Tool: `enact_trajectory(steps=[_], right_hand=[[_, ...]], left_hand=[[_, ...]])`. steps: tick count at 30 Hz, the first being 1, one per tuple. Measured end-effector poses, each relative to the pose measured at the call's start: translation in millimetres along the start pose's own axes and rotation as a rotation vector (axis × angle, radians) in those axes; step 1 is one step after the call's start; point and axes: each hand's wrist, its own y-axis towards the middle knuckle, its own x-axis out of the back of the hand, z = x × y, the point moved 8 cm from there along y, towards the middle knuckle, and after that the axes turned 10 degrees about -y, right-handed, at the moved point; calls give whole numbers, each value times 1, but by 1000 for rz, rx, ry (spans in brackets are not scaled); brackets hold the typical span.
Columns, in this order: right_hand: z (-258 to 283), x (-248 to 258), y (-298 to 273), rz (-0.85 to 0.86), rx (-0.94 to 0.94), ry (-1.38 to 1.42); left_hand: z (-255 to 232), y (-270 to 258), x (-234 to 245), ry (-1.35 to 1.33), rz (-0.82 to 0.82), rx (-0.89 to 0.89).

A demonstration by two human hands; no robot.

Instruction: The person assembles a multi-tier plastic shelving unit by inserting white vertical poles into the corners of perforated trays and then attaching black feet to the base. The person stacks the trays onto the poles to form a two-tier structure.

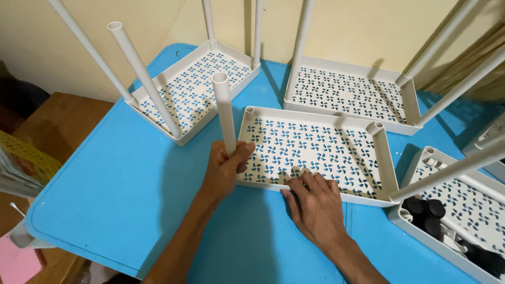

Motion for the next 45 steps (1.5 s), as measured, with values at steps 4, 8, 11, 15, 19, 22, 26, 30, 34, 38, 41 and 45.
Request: enact_trajectory(steps=[4, 8, 11, 15, 19, 22, 26, 30, 34, 38, 41, 45], right_hand=[[0, 1, 0, -19, 8, 11], [1, 2, 1, -24, 12, 10], [0, 2, 0, -22, 10, 6], [2, 6, 1, -64, 21, 13], [-1, 2, 0, 3, -18, 16], [0, 4, 1, -22, 0, 18], [0, 4, 0, -25, 3, 10], [0, 3, 0, -23, 3, 3], [0, 6, 0, -53, 17, 16], [-1, 3, -1, -28, 4, 10], [-1, 2, 0, -19, 4, 2], [-3, -2, 1, 36, -13, -6]], left_hand=[[6, 5, 3, -27, 136, 85], [7, 4, 3, -35, 168, 102], [8, 1, 5, -17, 51, 117], [-11, -9, -6, 45, -133, -11], [-42, -34, -21, 313, -432, -242], [-57, -41, -34, 328, -495, -358], [-54, -37, -43, 323, -572, -356], [-46, -25, -32, 324, -705, -291], [-49, -21, -29, 308, -685, -383], [-48, -17, -26, 359, -639, -373], [-50, -11, -24, 398, -564, -359], [-40, -4, -19, 309, -456, -242]])
